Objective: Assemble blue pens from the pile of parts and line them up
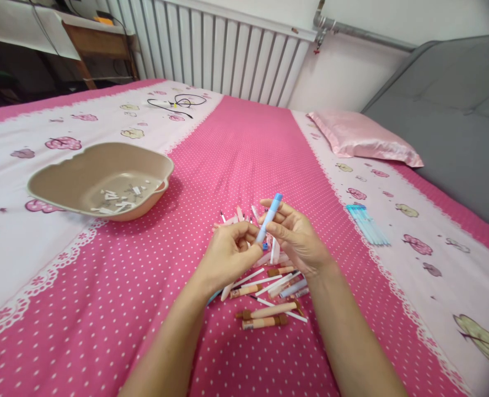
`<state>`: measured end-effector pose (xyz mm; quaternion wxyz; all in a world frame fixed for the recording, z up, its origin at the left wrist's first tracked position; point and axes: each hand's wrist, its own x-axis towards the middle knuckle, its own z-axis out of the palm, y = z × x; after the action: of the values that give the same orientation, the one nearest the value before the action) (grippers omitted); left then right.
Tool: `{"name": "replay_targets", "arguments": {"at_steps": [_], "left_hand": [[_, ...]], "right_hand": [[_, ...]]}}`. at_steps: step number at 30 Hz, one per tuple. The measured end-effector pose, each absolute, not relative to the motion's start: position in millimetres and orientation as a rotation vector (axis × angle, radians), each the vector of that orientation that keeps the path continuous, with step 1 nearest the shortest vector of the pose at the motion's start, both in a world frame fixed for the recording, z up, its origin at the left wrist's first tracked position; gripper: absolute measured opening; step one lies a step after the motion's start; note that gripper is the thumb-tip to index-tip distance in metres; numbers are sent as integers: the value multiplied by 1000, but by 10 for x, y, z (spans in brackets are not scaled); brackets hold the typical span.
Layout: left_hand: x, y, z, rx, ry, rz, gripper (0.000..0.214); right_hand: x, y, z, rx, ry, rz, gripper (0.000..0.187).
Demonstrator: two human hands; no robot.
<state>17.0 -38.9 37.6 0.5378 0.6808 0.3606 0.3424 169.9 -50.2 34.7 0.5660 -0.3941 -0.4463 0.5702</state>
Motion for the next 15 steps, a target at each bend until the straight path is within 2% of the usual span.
{"name": "replay_targets", "arguments": {"at_steps": [8,15], "left_hand": [[182,-410,418,1613,886,804,10],[154,-396,438,1327,755,762,11]], "right_hand": [[1691,-501,341,-935,-1066,1310,37],[1694,-529,371,-850,-1151,1428,39]]}}
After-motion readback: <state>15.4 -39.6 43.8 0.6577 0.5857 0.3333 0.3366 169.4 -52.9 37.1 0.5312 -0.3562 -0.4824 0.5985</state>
